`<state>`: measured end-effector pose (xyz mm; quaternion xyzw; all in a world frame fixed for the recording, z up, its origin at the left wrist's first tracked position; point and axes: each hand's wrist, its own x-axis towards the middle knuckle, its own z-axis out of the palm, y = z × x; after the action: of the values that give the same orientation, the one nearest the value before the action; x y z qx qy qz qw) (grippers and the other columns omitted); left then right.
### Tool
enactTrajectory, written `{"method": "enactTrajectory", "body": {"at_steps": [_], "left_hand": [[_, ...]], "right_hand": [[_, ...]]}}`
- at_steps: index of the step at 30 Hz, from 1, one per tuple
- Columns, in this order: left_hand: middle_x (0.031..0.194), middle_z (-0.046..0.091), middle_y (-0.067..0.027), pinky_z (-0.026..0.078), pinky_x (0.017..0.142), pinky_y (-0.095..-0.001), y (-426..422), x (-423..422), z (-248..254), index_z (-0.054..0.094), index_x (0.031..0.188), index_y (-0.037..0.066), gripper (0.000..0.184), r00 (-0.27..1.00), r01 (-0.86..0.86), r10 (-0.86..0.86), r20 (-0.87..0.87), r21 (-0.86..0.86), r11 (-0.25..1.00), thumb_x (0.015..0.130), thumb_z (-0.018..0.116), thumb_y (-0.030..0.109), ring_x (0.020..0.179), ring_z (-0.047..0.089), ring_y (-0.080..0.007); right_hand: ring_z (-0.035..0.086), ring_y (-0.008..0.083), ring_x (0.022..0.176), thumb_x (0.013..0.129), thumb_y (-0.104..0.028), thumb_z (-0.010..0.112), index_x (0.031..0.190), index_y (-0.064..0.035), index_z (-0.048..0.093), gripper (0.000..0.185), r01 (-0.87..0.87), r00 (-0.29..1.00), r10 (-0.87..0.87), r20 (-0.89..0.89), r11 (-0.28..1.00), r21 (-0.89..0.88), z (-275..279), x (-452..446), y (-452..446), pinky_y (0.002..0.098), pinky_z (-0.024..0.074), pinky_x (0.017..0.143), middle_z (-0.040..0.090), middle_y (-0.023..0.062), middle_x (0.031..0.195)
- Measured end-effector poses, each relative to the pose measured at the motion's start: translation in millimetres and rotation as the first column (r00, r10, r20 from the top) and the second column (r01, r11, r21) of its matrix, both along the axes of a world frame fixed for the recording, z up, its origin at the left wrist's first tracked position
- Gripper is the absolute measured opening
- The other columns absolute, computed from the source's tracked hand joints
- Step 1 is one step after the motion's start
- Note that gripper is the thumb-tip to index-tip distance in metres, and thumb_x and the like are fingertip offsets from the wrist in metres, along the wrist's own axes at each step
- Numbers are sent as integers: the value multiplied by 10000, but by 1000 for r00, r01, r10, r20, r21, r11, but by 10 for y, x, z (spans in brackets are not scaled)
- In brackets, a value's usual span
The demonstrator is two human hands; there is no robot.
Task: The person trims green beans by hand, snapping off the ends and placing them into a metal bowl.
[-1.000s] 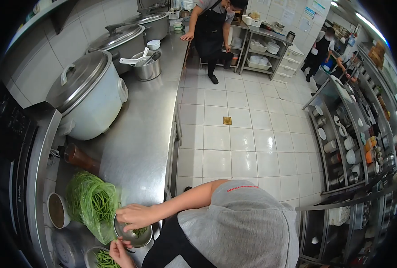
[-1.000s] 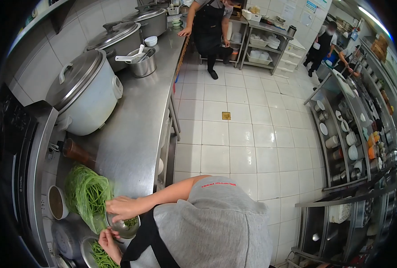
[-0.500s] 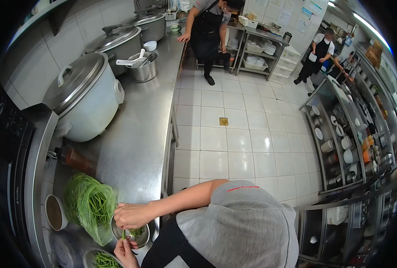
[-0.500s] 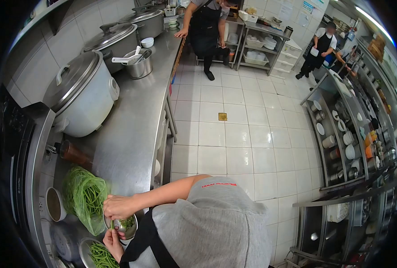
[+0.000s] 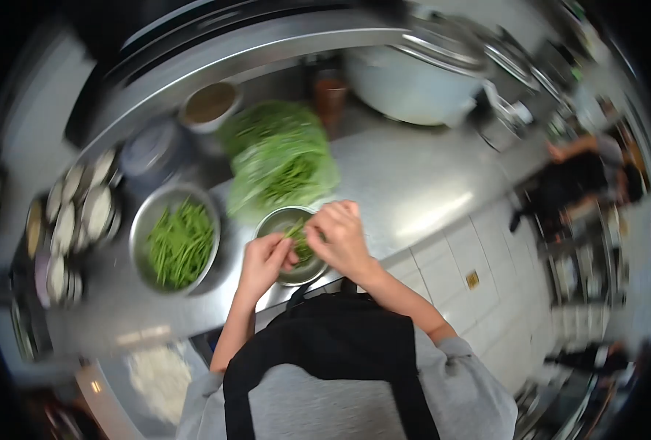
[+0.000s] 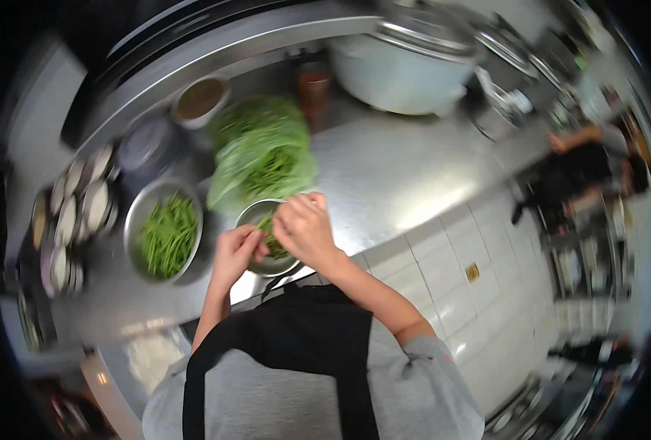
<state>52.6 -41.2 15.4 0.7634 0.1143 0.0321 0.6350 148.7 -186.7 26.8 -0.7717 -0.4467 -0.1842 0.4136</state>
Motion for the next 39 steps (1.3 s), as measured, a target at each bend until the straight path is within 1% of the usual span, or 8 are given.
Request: {"method": "enactTrajectory", "body": {"at_steps": [5,8,12,16,20,27,34,39], "left_hand": [[742,625,-114,470,584,-233,44,-97,-227,557,900,-28,211,986,-127,161,50,-410,903,919,433,142,607,589,-132],[910,633,-157,485,711,-284,126,-143,-246,492,963,28,218,933,-293,358,-36,-652,699,947,372,209,793,631,-190],[1039,598,-181,474,801,-298,240,-279,-227,467,964,94,158,892,-281,453,7,-777,564,938,408,239,940,606,-218],[1078,582,-183,452,827,-318,219,-332,-185,438,959,107,143,827,-359,562,9,-760,541,950,366,231,974,589,-221],[1091,571,-191,461,812,-312,160,-345,-200,432,959,103,145,742,-411,669,46,-757,508,946,382,239,966,592,-222],[1111,562,-179,501,775,-314,22,-310,-414,365,1031,77,228,620,-503,779,92,-715,485,920,444,260,999,578,-247],[1098,576,-89,421,727,-223,-129,-335,-481,399,1056,121,217,636,-480,765,102,-724,495,934,433,298,810,515,-54],[1091,584,-123,434,754,-251,-140,-533,-409,387,1063,102,221,746,-403,665,41,-766,500,947,392,290,950,568,-138]], "right_hand": [[522,230,700,711,-80,627,721,-65,575,55,-205,978,204,-38,978,-25,-22,-133,205,369,348,725,520,59,684],[529,241,714,748,-80,602,746,-56,593,26,-224,969,223,-101,975,8,-164,-83,261,361,352,714,547,65,717],[539,265,747,791,-97,569,768,-32,603,77,-275,947,247,-206,954,-119,-266,-11,292,359,359,693,567,91,780],[525,273,732,755,-39,602,836,-3,598,89,-366,827,382,-412,923,121,-140,-153,401,361,424,670,546,114,802],[516,243,819,656,-60,674,827,-67,606,184,-461,881,462,-105,887,32,-4,-260,527,342,359,707,540,74,861],[540,244,801,630,-23,668,752,-65,617,140,-496,868,496,0,868,8,-112,-249,713,357,371,747,584,63,849],[438,301,1013,767,-16,523,837,-14,511,71,-639,769,631,-98,763,-99,-172,-252,643,394,321,898,501,141,1006],[402,326,1077,828,-77,476,765,-1,483,99,-697,692,669,-272,717,-14,-36,-244,523,422,287,939,479,145,1028]]}}
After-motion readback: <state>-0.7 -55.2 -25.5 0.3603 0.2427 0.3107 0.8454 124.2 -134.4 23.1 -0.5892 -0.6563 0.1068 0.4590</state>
